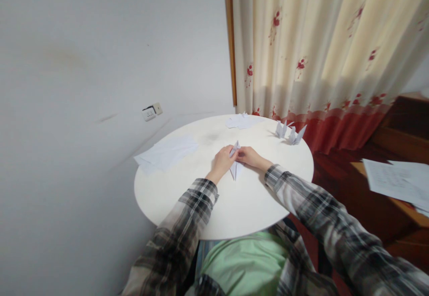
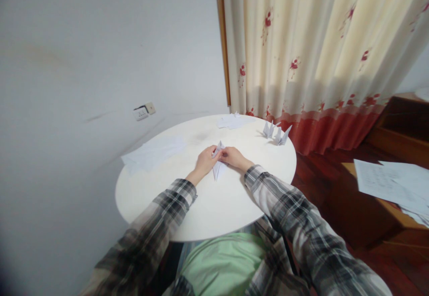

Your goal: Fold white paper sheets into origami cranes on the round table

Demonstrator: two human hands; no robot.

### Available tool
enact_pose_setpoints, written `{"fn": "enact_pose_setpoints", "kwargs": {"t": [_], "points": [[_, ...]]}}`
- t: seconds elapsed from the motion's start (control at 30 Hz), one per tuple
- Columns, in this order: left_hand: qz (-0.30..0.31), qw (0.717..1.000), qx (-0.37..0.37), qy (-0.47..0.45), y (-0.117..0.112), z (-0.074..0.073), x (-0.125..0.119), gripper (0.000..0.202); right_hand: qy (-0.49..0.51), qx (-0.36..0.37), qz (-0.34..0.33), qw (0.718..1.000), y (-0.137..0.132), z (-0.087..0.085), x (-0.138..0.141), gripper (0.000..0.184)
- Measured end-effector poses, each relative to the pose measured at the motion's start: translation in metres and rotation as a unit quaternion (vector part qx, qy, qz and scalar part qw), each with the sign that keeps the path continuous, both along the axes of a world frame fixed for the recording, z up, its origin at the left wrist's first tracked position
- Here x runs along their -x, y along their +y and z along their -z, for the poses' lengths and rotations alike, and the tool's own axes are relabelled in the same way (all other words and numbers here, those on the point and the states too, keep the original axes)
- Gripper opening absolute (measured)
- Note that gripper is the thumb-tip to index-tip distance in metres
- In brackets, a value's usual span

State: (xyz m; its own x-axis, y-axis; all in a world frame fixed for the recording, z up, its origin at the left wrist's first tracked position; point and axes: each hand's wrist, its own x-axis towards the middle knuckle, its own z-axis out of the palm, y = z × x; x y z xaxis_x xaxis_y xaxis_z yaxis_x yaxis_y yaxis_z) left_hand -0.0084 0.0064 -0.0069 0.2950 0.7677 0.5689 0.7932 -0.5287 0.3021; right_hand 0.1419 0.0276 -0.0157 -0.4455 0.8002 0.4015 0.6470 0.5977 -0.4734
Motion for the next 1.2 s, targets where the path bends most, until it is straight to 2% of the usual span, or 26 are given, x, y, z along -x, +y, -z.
{"fn": "enact_pose_setpoints", "kwargs": {"t": [0.57, 1.0, 1.2], "points": [[-0.009, 1.0, -0.019, 0.008, 0.0031, 0.0026, 0.0006, 0.019, -0.003, -0.005, -0.015, 1.0, -0.0015, -0.0007, 0.0006, 0.017], [-0.014, 1.0, 0.016, 0.0, -0.0011, -0.0036, -0.0007, 0.015, 0.0, -0.008, -0.017, 1.0, -0.001, -0.0005, 0.0004, 0.015], [-0.018, 1.0, 0.007, 0.003, 0.0006, -0.0014, -0.0003, 0.017, -0.001, -0.002, -0.017, 1.0, -0.0023, -0.0017, 0.0011, 0.014]]}}
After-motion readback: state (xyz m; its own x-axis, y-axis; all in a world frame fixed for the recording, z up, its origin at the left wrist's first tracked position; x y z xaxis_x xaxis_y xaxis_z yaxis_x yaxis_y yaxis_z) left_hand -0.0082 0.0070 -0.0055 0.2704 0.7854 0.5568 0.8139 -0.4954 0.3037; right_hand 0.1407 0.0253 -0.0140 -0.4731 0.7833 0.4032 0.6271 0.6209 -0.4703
